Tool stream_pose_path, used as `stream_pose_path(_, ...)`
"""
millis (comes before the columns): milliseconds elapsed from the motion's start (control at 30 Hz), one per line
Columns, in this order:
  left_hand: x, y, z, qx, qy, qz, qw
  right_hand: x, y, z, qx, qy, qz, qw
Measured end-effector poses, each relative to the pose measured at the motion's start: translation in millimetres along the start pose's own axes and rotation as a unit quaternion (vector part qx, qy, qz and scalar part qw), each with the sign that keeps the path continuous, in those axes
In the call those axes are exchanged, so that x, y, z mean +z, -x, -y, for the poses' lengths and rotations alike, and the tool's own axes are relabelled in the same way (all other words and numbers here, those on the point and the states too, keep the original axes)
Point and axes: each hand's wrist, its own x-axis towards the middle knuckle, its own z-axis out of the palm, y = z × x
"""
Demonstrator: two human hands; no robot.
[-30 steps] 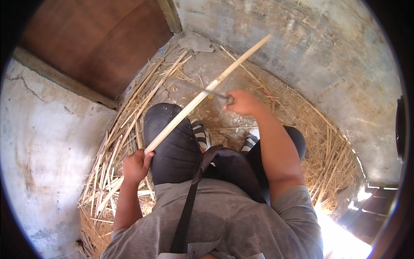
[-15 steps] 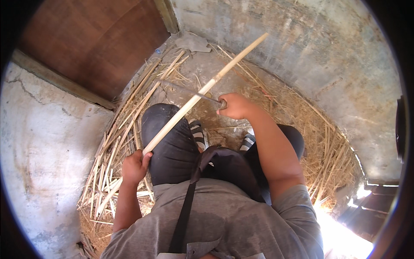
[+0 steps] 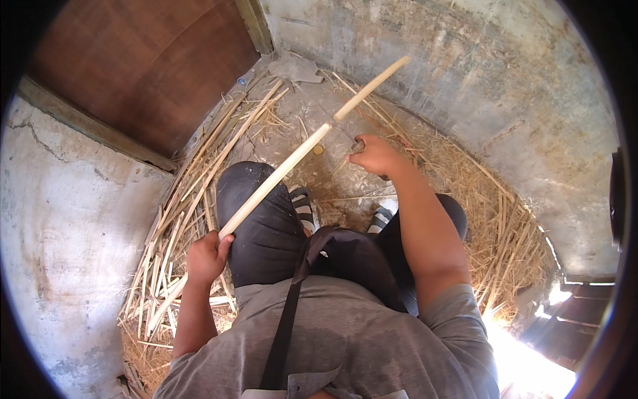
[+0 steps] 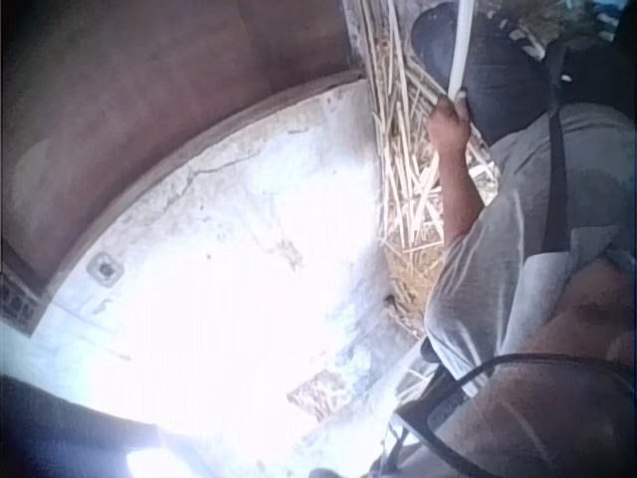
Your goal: The person sits on a straw-covered floor and uses a knife to shave a long bamboo stick. They hold the stick with their left hand and repeatedly scrape the blade along its length to remove the outer layer, creating thin shavings.
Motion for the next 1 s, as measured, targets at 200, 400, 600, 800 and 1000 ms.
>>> stream_pose_path(200,-2.9,1.2,-2.0,-0.009,-0.017,0.001,1.0,-1.0,0.0,3.5,-0.08,0.081,0.023,0.993)
stream_pose_path(400,1.2,-2.3,-5.4,-0.01,-0.004,-0.004,1.0,-11.4,1.7,0.2,-0.037,0.04,-0.036,0.998)
stream_pose_path(600,2.2,-4.5,-8.4,-0.004,0.009,-0.002,1.0,5.9,-2.4,-1.0,-0.044,0.022,-0.064,0.997)
stream_pose_path(800,2.6,-4.0,-6.3,-0.006,0.008,-0.001,1.0,16.1,8.6,18.1,-0.144,0.105,0.083,0.98)
stream_pose_path(1000,6.0,-2.8,-1.8,-0.007,0.009,-0.005,1.0,0.4,11.7,26.1,-0.132,0.111,0.052,0.984)
